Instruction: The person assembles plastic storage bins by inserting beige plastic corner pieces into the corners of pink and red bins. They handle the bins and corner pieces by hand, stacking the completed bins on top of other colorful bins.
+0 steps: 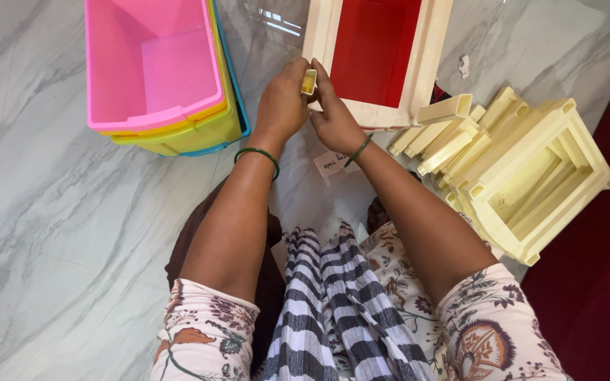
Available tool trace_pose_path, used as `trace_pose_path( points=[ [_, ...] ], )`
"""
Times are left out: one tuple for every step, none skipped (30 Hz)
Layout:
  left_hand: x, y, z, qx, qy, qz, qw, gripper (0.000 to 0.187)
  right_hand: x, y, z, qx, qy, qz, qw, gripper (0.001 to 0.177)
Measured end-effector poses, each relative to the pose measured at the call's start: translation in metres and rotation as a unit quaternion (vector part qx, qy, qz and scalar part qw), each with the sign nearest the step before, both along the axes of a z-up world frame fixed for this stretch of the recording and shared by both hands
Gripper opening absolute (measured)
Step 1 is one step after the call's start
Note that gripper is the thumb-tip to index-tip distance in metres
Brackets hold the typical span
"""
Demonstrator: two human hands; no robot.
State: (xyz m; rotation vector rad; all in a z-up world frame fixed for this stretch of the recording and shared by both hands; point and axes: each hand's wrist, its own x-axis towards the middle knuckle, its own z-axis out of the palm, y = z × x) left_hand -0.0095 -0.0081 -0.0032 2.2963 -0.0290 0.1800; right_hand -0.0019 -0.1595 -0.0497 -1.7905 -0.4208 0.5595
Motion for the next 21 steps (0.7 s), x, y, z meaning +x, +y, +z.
trace_pose_path(
  points=[
    [-0.001,0.001,-0.003,0.014,0.0,-0.003,1.0,0.032,-0.003,0.002,0.001,-0.024,-0.018,-0.013,0.999,0.095],
    [-0.001,0.004,-0.008,-0.032,0.028,-0.009,0.999,0.032,-0.004,0.005,0.004,-0.047,-0.037,-0.026,0.998,0.093],
    [0.0,0.008,-0.013,-0.079,0.056,-0.015,0.995,0.033,-0.004,0.008,0.007,-0.071,-0.056,-0.039,0.995,0.092],
    [0.002,0.013,-0.021,-0.124,0.083,-0.021,0.989,0.033,-0.003,0.011,0.011,-0.07,-0.083,-0.052,0.993,0.089],
    [0.005,0.019,-0.029,-0.224,0.096,-0.036,0.969,0.041,-0.002,0.014,0.015,-0.069,-0.11,-0.065,0.989,0.086],
    [0.01,0.025,-0.038,-0.321,0.108,-0.049,0.94,0.048,-0.001,0.017,0.019,-0.068,-0.137,-0.076,0.985,0.083],
    [0.011,0.031,-0.047,-0.415,0.119,-0.061,0.9,0.055,0.0,0.02,0.023,-0.072,-0.127,-0.078,0.986,0.081],
    [0.01,0.036,-0.058,-0.424,0.14,-0.069,0.892,0.056,0.003,0.021,0.027,-0.077,-0.117,-0.079,0.987,0.079],
    [0.009,0.043,-0.068,-0.433,0.162,-0.078,0.883,0.057,0.005,0.021,0.031,-0.081,-0.108,-0.081,0.988,0.077],
    [0.01,0.047,-0.079,-0.441,0.184,-0.086,0.874,0.057,0.007,0.022,0.033,-0.091,-0.108,-0.077,0.987,0.075],
    [0.009,0.049,-0.091,-0.471,0.196,-0.081,0.856,0.056,0.009,0.022,0.034,-0.1,-0.109,-0.074,0.986,0.072],
    [0.006,0.052,-0.103,-0.5,0.207,-0.075,0.838,0.055,0.01,0.023,0.034,-0.109,-0.11,-0.07,0.985,0.07],
    [0.004,0.054,-0.114,-0.528,0.217,-0.069,0.818,0.054,0.013,0.024,0.033,-0.091,-0.121,-0.071,0.986,0.064],
    [0.006,0.053,-0.126,-0.494,0.207,-0.048,0.843,0.053,0.018,0.025,0.031,-0.071,-0.132,-0.073,0.986,0.058],
    [0.007,0.048,-0.137,-0.458,0.197,-0.026,0.866,0.053,0.022,0.025,0.029,-0.051,-0.143,-0.074,0.986,0.053],
    [0.01,0.046,-0.147,-0.421,0.186,-0.004,0.888,0.052,0.025,0.024,0.027,-0.048,-0.136,-0.066,0.987,0.05],
    [0.012,0.043,-0.157,-0.37,0.174,-0.002,0.912,0.057,0.029,0.023,0.025,-0.044,-0.129,-0.058,0.989,0.048],
    [0.01,0.035,-0.165,-0.319,0.164,0.001,0.934,0.061,0.031,0.021,0.022,-0.041,-0.119,-0.05,0.991,0.045],
    [0.01,0.027,-0.172,-0.267,0.152,0.004,0.952,0.067,0.034,0.021,0.019,-0.046,-0.112,-0.049,0.991,0.045],
    [0.01,0.016,-0.177,-0.265,0.142,0.033,0.953,0.067,0.037,0.018,0.017,-0.052,-0.105,-0.046,0.992,0.045],
    [0.01,0.005,-0.18,-0.263,0.131,0.063,0.954,0.067,0.039,0.017,0.015,-0.058,-0.098,-0.044,0.993,0.045]
  ],
)
